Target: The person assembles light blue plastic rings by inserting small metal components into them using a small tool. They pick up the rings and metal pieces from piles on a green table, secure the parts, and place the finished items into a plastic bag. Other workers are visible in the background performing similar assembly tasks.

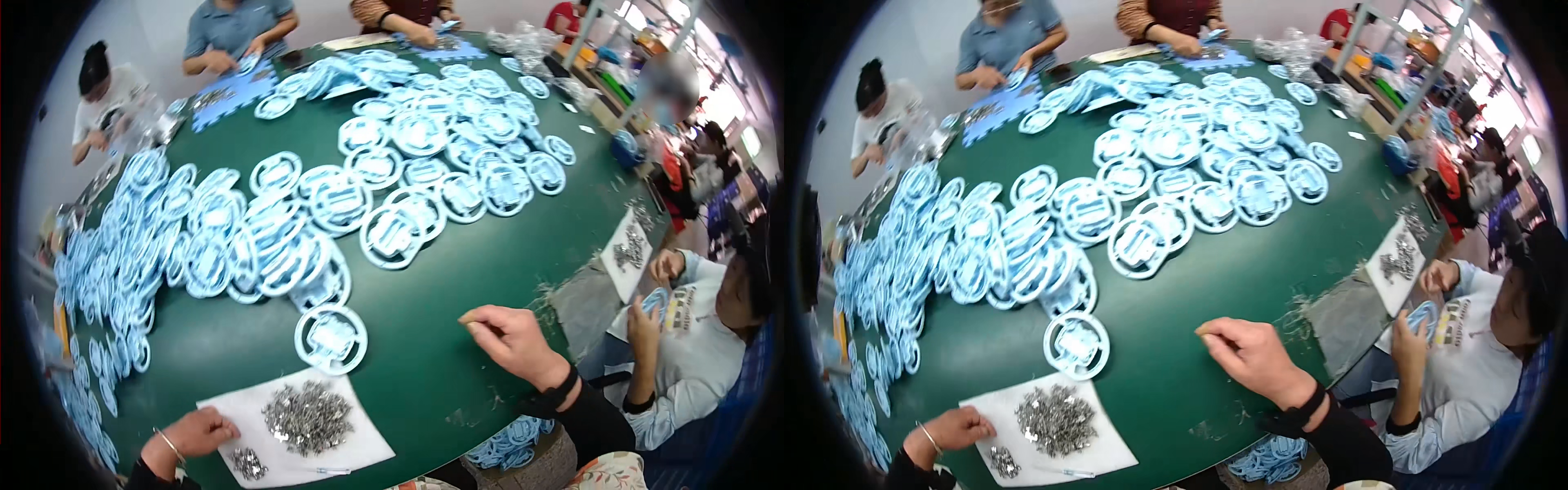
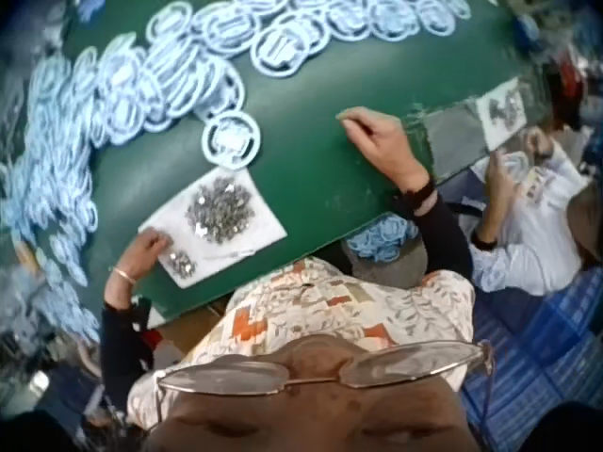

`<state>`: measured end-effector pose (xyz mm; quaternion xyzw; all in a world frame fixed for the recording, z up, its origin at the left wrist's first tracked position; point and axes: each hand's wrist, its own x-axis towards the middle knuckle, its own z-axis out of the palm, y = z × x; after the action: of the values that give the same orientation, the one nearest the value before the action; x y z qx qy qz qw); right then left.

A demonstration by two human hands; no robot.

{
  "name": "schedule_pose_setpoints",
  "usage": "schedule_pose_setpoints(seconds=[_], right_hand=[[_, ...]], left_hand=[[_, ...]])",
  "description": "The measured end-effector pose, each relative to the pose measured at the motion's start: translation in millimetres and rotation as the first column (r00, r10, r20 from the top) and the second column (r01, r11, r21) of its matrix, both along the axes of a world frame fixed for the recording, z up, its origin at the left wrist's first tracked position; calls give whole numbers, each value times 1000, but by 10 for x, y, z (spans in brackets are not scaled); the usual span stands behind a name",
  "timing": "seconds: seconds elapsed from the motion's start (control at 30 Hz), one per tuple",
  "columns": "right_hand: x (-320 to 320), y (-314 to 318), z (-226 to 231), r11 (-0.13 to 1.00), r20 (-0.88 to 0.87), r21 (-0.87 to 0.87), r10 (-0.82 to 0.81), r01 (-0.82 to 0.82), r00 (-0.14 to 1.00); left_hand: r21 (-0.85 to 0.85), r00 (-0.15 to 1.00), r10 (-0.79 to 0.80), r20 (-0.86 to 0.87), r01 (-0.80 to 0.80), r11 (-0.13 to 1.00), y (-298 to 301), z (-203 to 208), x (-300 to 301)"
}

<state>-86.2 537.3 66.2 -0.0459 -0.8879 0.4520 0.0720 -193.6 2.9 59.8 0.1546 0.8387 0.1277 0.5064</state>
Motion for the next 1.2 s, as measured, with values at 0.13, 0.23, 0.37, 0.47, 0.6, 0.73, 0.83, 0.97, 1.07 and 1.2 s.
schedule_pose_setpoints(seconds=[0.13, 0.23, 0.37, 0.47, 0.6, 0.73, 0.83, 0.97, 1.07, 1.2], right_hand=[[-527, 266, 313, 998, 11, 53, -15, 14, 1000], [-949, 672, 592, 977, -44, 205, -57, 65, 997], [-1510, 1433, 931, 806, 5, 580, -149, 119, 989], [-1817, 2077, 1182, 649, 70, 754, -226, 97, 971], [-2181, 2591, 1422, 675, -24, 699, -309, 237, 951], [-2305, 2987, 1589, 789, -49, 425, -470, 444, 882], [-2353, 3357, 1462, 799, -87, 205, -560, 565, 824], [-2510, 3468, 1403, 787, -8, 13, -616, 616, 788], [-2665, 3542, 1309, 781, 2, 49, -624, 623, 782], [-2844, 3829, 1202, 809, -57, 109, -575, 578, 816]], left_hand=[[-83, 1000, -16, -5, 15, 996, 141, -51, -99], [70, 989, 82, -120, -74, 995, 202, -5, -38], [2, 986, 66, -155, -66, 998, 121, -184, -22], [-68, 957, 12, -290, -33, 997, -5, -481, 57], [-156, 936, -58, -348, 3, 988, -118, -686, 197], [-168, 934, -3, -358, -62, 984, 211, -419, 108], [-208, 923, 8, -384, -95, 973, 328, -362, 102], [-235, 901, -21, -434, -91, 968, 169, -590, 206], [-255, 917, -23, -397, -86, 963, 230, -510, 222], [-131, 853, 202, -482, -298, 946, 148, -552, 231]])
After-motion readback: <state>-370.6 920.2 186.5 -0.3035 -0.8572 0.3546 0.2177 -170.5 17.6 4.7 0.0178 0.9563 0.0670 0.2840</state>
